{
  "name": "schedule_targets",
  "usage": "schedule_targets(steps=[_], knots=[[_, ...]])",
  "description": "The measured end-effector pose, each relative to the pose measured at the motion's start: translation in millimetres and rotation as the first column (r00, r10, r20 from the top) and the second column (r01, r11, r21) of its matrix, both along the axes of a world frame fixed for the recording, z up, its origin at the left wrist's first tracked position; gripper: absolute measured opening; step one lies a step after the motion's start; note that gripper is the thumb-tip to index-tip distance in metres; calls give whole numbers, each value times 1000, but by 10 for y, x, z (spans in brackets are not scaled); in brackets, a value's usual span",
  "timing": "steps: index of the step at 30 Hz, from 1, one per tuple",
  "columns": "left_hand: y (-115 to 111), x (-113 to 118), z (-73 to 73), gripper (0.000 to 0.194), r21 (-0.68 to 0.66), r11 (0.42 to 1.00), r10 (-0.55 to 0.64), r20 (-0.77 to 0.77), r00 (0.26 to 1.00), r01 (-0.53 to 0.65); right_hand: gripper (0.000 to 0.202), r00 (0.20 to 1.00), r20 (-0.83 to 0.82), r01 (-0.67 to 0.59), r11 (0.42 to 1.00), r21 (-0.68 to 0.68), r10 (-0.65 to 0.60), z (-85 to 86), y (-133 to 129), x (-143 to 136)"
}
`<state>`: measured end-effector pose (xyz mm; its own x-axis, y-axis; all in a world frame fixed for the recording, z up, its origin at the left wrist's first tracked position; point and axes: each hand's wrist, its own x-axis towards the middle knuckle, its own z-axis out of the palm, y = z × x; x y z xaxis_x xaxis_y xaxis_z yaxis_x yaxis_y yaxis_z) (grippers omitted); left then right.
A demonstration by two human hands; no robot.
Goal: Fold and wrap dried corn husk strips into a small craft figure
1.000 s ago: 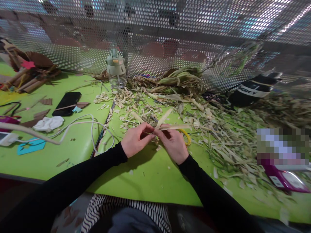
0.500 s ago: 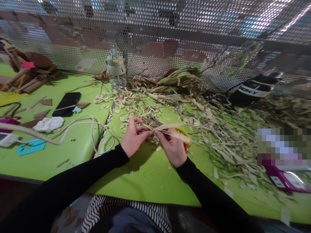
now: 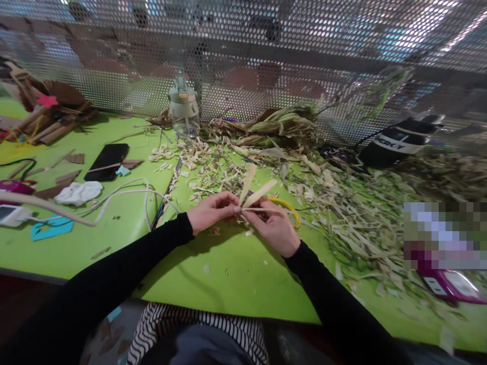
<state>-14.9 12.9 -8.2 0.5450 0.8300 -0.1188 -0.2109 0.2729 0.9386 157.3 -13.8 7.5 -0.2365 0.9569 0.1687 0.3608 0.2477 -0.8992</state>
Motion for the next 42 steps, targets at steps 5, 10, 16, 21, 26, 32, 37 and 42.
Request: schedule_targets(steps=[5, 10, 16, 21, 26, 32, 37, 42], knots=[[-62, 52, 9, 33, 115, 990, 90, -20, 996, -87, 19, 998, 11, 66, 998, 17, -66, -3, -35, -39], [-161, 116, -8, 21, 272, 939, 246, -100, 964, -212, 21, 988, 4, 156, 987, 43, -156, -48, -61, -92], [-167, 172, -20, 22, -19, 974, 227, 29, 973, -227, 21, 983, 22, 178, 974, 141, -182, -73, -76, -104], [-138, 133, -29, 23, -31, 991, 135, 85, 987, -133, 18, 981, -57, 191, 977, 97, -187, -72, -45, -70], [-148, 112, 4, 15, 157, 982, 109, -9, 994, -106, 23, 978, -115, 167, 984, -60, -173, -60, -16, -58], [-136, 154, -21, 12, -92, 968, 237, 53, 970, -231, 32, 992, -107, 64, 995, -73, -72, 9, -23, -25], [-102, 137, -50, 19, -98, 954, 295, 120, 948, -284, 19, 953, 265, 88, 974, 210, -144, 50, -33, 16], [-126, 145, -5, 20, -107, 967, 242, 119, 963, -230, 25, 945, 254, 153, 965, 214, -207, -15, 20, 68]])
